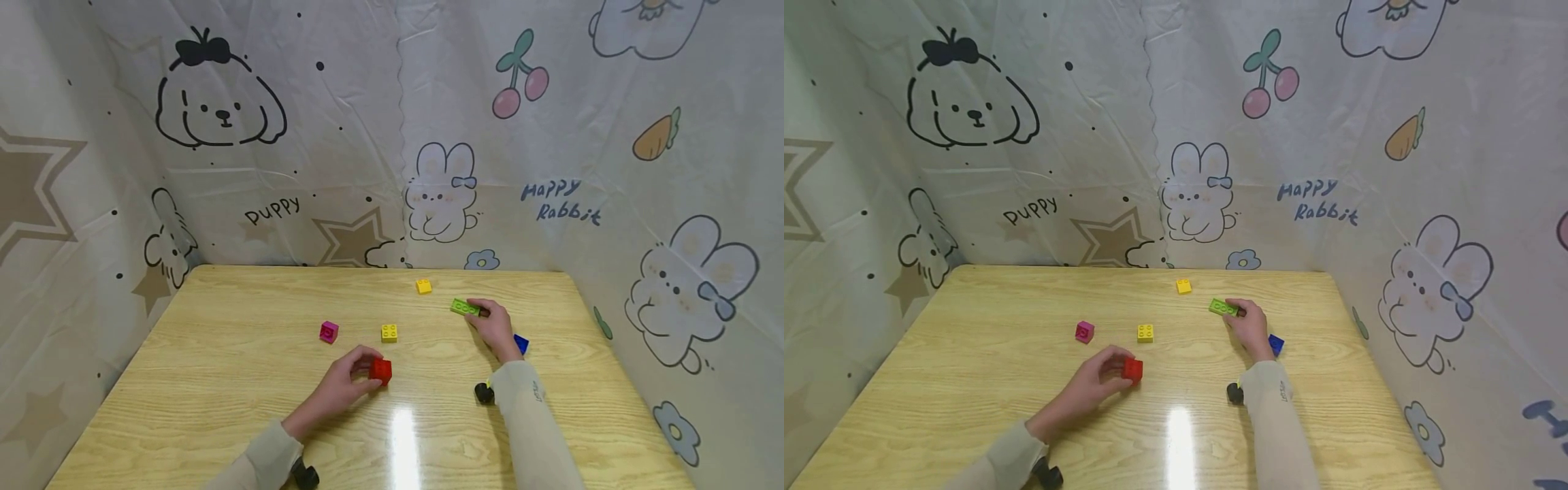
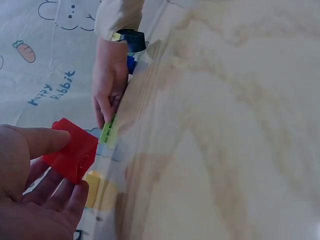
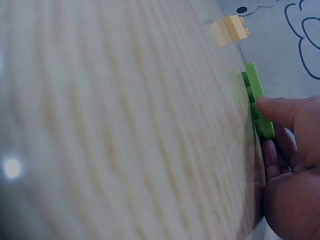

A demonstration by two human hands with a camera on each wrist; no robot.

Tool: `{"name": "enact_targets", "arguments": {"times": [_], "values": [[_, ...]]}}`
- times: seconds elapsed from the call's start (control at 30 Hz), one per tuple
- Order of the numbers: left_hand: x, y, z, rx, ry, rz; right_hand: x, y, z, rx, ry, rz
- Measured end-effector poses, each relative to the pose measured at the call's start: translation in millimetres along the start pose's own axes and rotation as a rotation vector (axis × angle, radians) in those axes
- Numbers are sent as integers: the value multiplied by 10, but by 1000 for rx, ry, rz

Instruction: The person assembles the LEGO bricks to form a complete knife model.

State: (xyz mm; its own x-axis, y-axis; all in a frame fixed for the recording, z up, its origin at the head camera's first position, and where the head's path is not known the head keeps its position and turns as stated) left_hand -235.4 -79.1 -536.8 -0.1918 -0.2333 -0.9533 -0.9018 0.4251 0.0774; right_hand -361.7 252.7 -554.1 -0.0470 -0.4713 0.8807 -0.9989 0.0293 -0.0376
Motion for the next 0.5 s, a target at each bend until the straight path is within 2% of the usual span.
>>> {"name": "enact_targets", "arguments": {"times": [0.13, 0.27, 0.5], "values": [[0, -24, 30, 10, 0, 15, 5, -6, 0, 3, 1, 6], [-2, -35, 52, 10, 39, 44, 7, -6, 0, 2, -1, 5], [22, -40, 88, 34, 77, 20, 11, -3, -1, -9, -25, -3]]}}
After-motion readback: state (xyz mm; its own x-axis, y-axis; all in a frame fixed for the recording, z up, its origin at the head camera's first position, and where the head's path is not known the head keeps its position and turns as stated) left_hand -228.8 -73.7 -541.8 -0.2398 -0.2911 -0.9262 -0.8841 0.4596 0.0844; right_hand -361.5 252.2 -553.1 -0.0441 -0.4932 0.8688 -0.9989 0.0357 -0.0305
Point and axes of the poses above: each hand's wrist, its own y-axis towards the middle knuckle, its own z-axis out of the palm, x = y × z, the point moved 6 cm from there along y, towards the middle knuckle, and after that the axes turned 1 degree about x, right-handed, at the moved point
